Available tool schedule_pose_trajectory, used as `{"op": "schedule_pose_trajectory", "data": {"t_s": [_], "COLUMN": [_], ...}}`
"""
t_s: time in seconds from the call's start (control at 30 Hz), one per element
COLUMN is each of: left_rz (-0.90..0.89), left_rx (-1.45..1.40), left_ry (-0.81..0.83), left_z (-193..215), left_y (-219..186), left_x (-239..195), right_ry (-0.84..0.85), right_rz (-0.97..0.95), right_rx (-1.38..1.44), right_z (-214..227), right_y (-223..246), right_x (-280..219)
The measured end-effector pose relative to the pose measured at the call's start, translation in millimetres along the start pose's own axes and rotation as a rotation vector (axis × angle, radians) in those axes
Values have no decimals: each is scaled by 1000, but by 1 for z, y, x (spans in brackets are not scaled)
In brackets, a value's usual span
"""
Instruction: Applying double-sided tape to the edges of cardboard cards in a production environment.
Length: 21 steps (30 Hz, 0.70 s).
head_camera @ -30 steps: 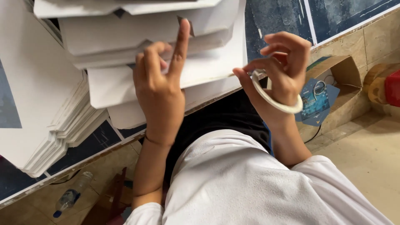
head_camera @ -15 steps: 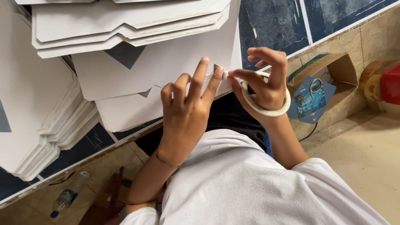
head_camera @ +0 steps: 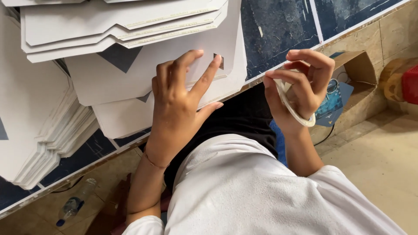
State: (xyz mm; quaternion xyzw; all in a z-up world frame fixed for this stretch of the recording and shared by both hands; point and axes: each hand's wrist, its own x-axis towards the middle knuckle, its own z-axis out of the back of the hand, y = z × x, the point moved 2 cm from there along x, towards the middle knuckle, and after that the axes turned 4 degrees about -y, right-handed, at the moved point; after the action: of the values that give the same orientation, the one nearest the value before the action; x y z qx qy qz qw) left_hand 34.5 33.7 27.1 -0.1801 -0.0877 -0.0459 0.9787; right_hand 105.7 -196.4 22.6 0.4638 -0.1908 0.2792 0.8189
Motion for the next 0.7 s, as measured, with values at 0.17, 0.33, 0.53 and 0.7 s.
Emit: {"op": "schedule_pose_trajectory", "data": {"t_s": [0.17, 0.33, 0.53, 0.7], "left_rz": [14, -72, -79, -40], "left_rx": [-397, -265, -105, -179], "left_ry": [-63, -201, -122, -140], "left_z": [8, 14, 10, 8], "left_y": [11, 6, -4, -1], "left_x": [2, -14, -18, -17], "right_ry": [1, 191, 365, 360], "right_rz": [-58, 39, -8, -16], "right_rx": [48, 161, 259, 259], "right_z": [1, -5, -15, -17], "right_y": [5, 14, 19, 17], "right_x": [3, 16, 17, 17]}}
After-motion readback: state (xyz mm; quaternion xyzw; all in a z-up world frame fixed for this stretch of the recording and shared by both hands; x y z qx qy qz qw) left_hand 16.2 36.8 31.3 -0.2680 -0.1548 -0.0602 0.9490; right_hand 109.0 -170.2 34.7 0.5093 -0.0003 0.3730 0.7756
